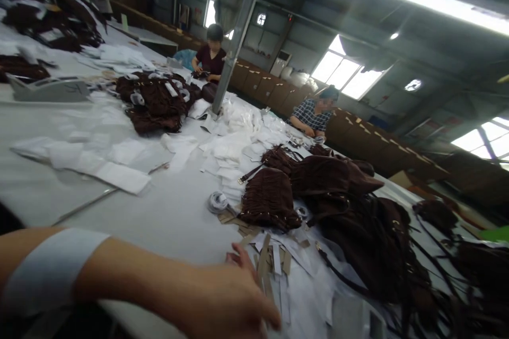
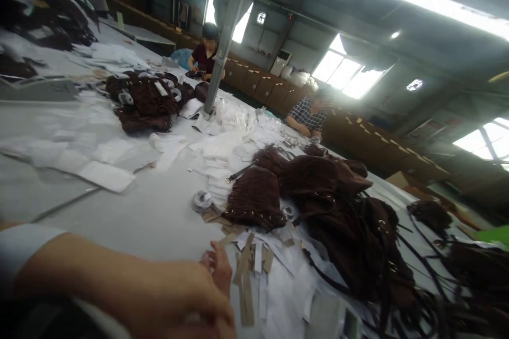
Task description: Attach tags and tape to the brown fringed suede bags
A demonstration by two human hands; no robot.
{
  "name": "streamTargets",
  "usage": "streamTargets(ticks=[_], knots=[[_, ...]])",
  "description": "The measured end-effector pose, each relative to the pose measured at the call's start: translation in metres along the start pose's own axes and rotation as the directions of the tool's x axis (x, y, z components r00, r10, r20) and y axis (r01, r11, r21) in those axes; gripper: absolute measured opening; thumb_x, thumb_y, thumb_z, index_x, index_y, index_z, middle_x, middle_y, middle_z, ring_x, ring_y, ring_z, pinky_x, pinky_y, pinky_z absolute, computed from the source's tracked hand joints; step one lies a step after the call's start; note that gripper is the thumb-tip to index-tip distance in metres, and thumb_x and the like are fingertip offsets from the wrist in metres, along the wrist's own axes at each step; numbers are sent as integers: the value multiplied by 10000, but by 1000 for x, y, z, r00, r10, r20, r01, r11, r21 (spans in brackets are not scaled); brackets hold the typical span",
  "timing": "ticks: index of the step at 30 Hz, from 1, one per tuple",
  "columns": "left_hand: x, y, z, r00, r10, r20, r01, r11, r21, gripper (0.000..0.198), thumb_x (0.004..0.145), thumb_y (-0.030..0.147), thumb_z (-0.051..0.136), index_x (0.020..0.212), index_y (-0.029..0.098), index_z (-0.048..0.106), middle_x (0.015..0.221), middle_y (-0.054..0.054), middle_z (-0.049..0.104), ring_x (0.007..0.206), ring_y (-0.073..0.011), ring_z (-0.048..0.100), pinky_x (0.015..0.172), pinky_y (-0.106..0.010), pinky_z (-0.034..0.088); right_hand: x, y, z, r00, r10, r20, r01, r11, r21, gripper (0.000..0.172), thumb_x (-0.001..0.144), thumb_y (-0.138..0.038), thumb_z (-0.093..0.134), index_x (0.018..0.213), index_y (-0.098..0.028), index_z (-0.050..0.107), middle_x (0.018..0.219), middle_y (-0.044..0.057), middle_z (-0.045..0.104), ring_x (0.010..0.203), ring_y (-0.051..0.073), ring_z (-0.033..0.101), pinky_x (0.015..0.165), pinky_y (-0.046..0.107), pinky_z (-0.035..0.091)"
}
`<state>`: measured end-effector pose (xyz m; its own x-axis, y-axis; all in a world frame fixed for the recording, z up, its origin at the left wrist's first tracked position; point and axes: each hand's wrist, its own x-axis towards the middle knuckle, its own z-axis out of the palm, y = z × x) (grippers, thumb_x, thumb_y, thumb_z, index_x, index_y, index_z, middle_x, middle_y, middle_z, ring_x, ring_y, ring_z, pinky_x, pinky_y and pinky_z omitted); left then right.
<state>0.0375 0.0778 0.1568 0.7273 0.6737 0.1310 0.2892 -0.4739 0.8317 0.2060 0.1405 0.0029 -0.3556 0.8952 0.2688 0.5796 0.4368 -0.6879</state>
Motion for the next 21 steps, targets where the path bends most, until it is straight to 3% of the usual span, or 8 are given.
streamTargets(ticks=[2, 4, 5, 7, 9, 14, 17, 21], knots=[[-3, -39, -24, 968, -175, -181, 183, 982, 33, 340, 923, 356, 404, 1184, 214, 569, 967, -80, 672, 877, -226, 625, 796, -370, 482, 27, 21, -45, 982, 155, -110, -150, 987, 53, 361, 858, -326, 481, 1172, -164, 555, 1050, 90, 686, 874, 203, 676, 759, 300, 547], [-13, -83, -39, 837, -378, -396, 415, 910, 7, 362, 905, 363, 420, 1173, 179, 578, 959, -72, 691, 875, -217, 632, 813, -343, 481, 59, 48, -92, 913, 335, -232, -316, 942, 113, 432, 821, -403, 506, 1153, -135, 575, 1012, 112, 696, 885, 226, 672, 788, 334, 532], [-18, -105, -43, 785, -424, -451, 474, 880, -3, 368, 894, 368, 436, 1180, 184, 576, 997, -70, 690, 912, -219, 627, 830, -335, 479, 75, 61, -113, 888, 366, -280, -351, 931, 104, 459, 816, -417, 490, 1142, -107, 582, 990, 135, 698, 877, 242, 671, 789, 360, 525], [-23, -145, -44, 756, -387, -528, 497, 864, 78, 370, 871, 335, 469, 1199, 197, 571, 1129, -86, 656, 1045, -240, 582, 938, -364, 434, 110, 87, -144, 855, 393, -339, -390, 917, 80, 482, 793, -416, 508, 1135, -88, 594, 956, 152, 700, 889, 268, 661, 822, 401, 497], [-18, -176, -39, 769, -315, -556, 497, 842, 211, 398, 841, 266, 499, 1232, 220, 553, 1251, -96, 591, 1151, -265, 517, 1007, -406, 377, 145, 107, -159, 845, 399, -357, -409, 911, 52, 476, 769, -388, 550, 1126, -79, 607, 952, 160, 698, 918, 285, 648, 866, 426, 462], [15, -217, -34, 807, -282, -519, 539, 711, 451, 604, 736, 130, 554, 1313, 284, 463, 1373, -74, 485, 1251, -294, 411, 1042, -468, 313, 223, 141, -150, 854, 461, -243, -454, 887, 86, 286, 747, -282, 657, 955, -86, 663, 903, 112, 706, 889, 236, 657, 831, 370, 480], [29, -226, -43, 823, -282, -494, 535, 679, 503, 638, 720, 115, 556, 1319, 305, 448, 1379, -70, 469, 1258, -289, 398, 1052, -468, 287, 254, 152, -135, 866, 489, -101, -473, 869, 149, 204, 792, -310, 674, 862, -119, 656, 830, 25, 699, 777, 172, 662, 760, 346, 520], [39, -230, -59, 825, -323, -464, 535, 710, 458, 683, 700, 158, 588, 1347, 292, 417, 1394, -88, 431, 1247, -307, 394, 1034, -458, 305, 276, 159, -117, 861, 502, 83, -505, 824, 255, 260, 851, -379, 617, 863, -121, 648, 756, 5, 691, 665, 131, 658, 679, 310, 549]])
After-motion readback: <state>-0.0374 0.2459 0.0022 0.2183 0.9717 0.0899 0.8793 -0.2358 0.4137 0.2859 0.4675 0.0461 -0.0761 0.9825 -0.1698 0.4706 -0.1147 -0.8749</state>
